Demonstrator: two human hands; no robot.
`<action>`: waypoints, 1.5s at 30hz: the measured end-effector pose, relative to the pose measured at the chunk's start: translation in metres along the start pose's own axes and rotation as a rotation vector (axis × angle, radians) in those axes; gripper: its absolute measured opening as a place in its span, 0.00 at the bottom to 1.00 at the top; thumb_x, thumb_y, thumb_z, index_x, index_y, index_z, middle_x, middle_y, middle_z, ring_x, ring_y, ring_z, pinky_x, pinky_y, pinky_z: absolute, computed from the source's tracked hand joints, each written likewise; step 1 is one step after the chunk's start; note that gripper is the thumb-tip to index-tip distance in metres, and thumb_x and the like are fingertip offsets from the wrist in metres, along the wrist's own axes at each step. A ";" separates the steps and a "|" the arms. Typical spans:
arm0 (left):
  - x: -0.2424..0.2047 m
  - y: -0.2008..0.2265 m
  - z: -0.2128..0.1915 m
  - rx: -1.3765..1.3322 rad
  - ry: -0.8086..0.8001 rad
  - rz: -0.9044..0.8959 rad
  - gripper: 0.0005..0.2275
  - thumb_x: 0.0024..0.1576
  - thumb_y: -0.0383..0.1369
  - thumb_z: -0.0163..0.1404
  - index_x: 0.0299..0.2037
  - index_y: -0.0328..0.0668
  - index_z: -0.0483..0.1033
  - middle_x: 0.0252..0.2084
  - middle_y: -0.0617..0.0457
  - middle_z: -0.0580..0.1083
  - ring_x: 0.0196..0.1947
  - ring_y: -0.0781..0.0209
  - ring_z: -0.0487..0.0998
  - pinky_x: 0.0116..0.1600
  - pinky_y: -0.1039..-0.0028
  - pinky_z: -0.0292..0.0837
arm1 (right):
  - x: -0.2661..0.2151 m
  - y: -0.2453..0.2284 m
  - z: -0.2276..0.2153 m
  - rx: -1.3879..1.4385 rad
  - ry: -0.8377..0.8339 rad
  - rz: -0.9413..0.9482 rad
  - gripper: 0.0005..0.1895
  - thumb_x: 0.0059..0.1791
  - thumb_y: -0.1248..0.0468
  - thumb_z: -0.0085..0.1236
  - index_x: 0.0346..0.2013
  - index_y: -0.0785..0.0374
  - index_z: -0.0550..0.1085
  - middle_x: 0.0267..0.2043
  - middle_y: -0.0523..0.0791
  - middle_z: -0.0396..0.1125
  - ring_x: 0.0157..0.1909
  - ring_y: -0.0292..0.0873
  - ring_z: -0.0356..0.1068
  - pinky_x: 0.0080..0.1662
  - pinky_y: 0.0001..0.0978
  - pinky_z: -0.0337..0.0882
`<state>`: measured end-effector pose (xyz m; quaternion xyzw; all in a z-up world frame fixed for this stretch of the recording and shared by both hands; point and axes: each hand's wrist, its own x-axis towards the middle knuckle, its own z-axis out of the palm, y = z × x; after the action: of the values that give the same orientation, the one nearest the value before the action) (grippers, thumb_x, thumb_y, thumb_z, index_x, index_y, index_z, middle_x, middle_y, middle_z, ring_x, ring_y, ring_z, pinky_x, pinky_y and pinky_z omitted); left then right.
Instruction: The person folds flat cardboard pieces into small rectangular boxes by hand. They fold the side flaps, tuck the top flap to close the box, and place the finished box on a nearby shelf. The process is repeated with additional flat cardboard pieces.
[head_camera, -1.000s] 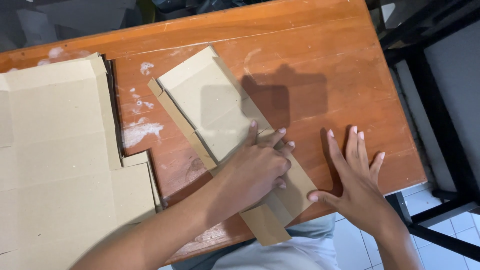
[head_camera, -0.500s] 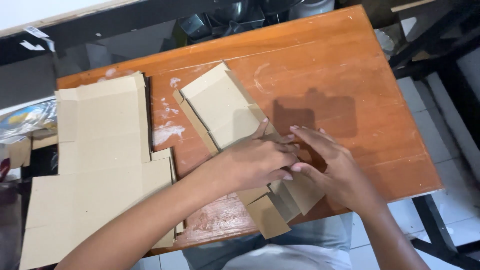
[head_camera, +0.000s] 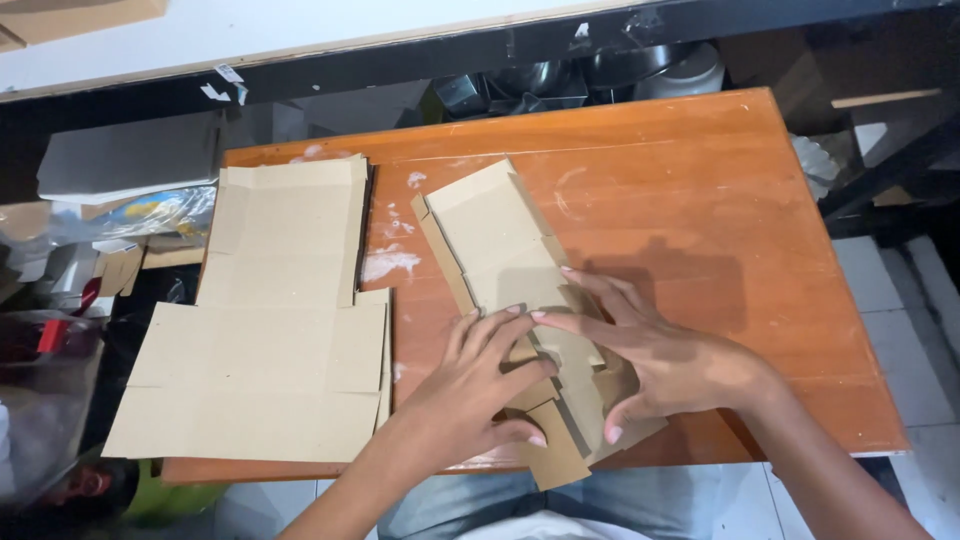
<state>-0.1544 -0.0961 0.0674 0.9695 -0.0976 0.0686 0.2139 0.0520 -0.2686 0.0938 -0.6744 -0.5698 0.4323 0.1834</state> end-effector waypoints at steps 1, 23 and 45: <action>-0.001 0.002 0.000 0.002 0.007 -0.005 0.26 0.56 0.55 0.53 0.57 0.48 0.70 0.69 0.36 0.58 0.71 0.32 0.53 0.67 0.35 0.47 | -0.001 0.001 0.002 -0.007 -0.004 -0.003 0.62 0.30 0.28 0.61 0.76 0.30 0.48 0.84 0.42 0.18 0.84 0.48 0.12 0.70 0.64 0.42; -0.034 0.048 0.036 -0.384 0.286 -0.304 0.23 0.57 0.49 0.51 0.48 0.36 0.64 0.76 0.25 0.39 0.77 0.24 0.35 0.74 0.33 0.27 | -0.029 0.035 0.059 0.095 0.490 0.255 0.64 0.23 0.26 0.56 0.68 0.48 0.56 0.72 0.44 0.42 0.77 0.46 0.46 0.69 0.47 0.55; -0.033 -0.020 -0.044 -0.274 -0.229 -0.262 0.51 0.44 0.64 0.55 0.78 0.64 0.42 0.77 0.36 0.19 0.74 0.32 0.09 0.69 0.36 0.07 | -0.002 0.000 0.099 0.052 0.646 -0.121 0.83 0.23 0.47 0.83 0.76 0.42 0.31 0.81 0.53 0.06 0.83 0.63 0.10 0.70 0.69 0.36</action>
<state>-0.1858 -0.0542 0.0933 0.9373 -0.0027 -0.0844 0.3381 -0.0269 -0.2951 0.0392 -0.7367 -0.5100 0.1986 0.3973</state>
